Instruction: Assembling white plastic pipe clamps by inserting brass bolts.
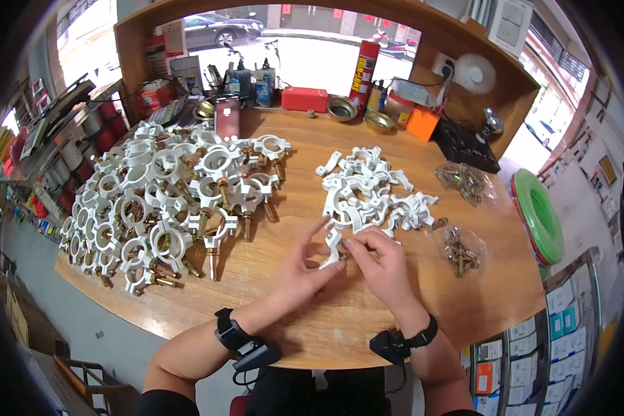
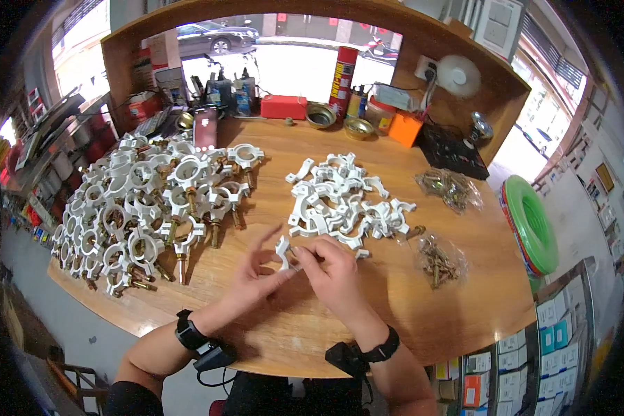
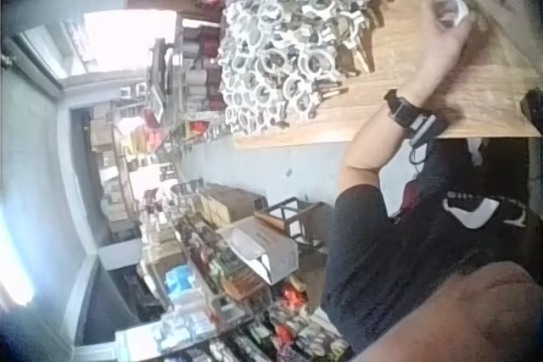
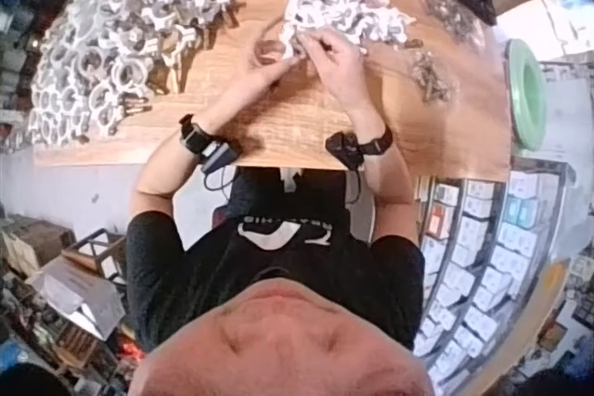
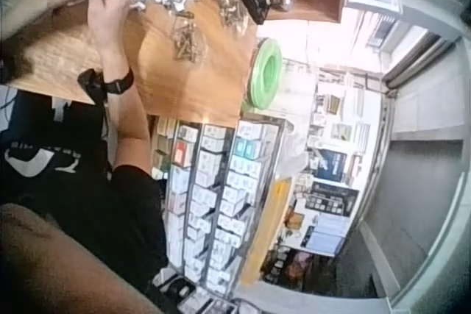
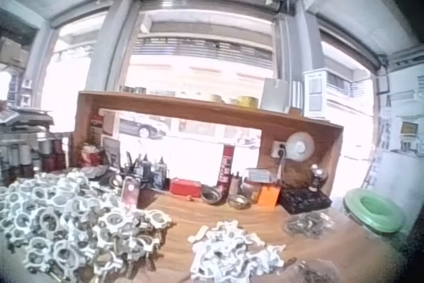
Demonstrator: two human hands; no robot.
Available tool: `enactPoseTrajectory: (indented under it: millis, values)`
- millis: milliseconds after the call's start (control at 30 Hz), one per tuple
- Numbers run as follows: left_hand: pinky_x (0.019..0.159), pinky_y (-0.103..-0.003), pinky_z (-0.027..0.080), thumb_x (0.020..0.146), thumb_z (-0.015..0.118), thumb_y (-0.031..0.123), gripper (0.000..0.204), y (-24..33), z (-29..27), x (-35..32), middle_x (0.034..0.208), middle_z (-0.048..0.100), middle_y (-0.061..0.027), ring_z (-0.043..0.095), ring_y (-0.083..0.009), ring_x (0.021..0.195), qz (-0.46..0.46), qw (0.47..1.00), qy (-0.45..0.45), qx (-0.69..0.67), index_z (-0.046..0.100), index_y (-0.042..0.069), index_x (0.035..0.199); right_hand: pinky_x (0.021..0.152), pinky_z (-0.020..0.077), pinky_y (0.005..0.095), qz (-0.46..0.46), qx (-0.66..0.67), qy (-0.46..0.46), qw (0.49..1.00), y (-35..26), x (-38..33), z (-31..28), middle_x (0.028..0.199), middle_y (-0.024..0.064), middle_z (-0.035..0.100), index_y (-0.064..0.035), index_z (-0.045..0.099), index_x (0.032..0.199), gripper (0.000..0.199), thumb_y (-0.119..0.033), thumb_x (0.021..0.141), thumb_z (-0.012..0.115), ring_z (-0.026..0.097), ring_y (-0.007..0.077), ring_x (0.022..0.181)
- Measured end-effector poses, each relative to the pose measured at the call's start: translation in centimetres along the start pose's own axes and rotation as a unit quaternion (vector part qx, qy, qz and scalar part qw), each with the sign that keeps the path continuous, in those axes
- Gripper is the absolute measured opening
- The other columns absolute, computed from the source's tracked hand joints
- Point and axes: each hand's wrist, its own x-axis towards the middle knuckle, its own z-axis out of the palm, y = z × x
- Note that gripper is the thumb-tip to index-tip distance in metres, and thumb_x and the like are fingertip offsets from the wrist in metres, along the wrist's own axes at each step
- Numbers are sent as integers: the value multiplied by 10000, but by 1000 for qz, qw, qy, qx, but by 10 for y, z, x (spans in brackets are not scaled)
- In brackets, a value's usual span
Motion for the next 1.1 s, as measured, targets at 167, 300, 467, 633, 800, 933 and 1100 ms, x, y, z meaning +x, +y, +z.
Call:
enactPoseTrajectory:
  millis: [167, 300, 467, 633, 800, 933, 1100]
  values:
    - [529, -173, 441, 818, 625, 59, 558, 0, -3, -3, 913, 551, -48, 545, -40, 662, 28, 997, 0, 72, 408, 101, 1331, 593, 366, 214, 51, 50, 29, 997, 3, -5, 4, 713, 25, 512, 47, 565, 767, 113, -39, 839, 577, 452, 77, 671]
    - [644, -199, 464, 825, 602, 34, 562, 1, -4, -1, 870, 578, -46, 563, -60, 730, 30, 999, -19, 26, 376, 57, 1340, 594, 370, 215, 58, 71, 27, 995, 5, -5, 6, 723, 22, 512, 46, 574, 791, 99, -39, 842, 578, 454, 74, 675]
    - [718, -220, 467, 823, 587, 7, 516, 1, -3, -1, 830, 618, -45, 582, -82, 786, 41, 999, -20, -21, 402, 26, 1304, 602, 388, 217, 86, 128, 19, 988, 8, -5, 10, 734, 28, 540, 49, 592, 819, 106, -53, 845, 581, 490, 75, 686]
    - [702, -208, 468, 814, 597, 2, 500, -2, -2, -2, 841, 627, -47, 587, -77, 783, 55, 998, -12, -7, 418, 11, 1281, 625, 455, 256, 87, 106, 16, 990, 9, -6, 9, 769, 73, 576, 38, 616, 862, 108, -63, 824, 603, 576, 128, 726]
    - [676, -191, 467, 810, 603, 0, 501, -3, -1, -3, 840, 624, -46, 581, -62, 765, 58, 998, 7, 23, 428, 8, 1280, 647, 456, 263, -28, -16, 19, 999, 4, -7, 8, 792, 90, 599, 36, 622, 865, 107, -59, 821, 604, 572, 152, 718]
    - [666, -187, 466, 809, 603, -2, 505, 0, -2, -3, 839, 619, -39, 576, -55, 754, 55, 998, 15, 11, 430, 8, 1283, 661, 429, 237, 15, 46, 53, 997, 2, -7, 10, 769, 52, 593, 38, 627, 848, 101, -49, 798, 627, 550, 119, 738]
    - [645, -189, 463, 823, 585, 10, 492, -3, -2, -4, 829, 610, -31, 562, -50, 733, 33, 999, 5, 17, 425, 9, 1288, 687, 434, 236, 10, 48, 43, 998, 6, -9, 8, 802, 56, 599, 32, 625, 866, 105, -53, 805, 610, 547, 109, 750]
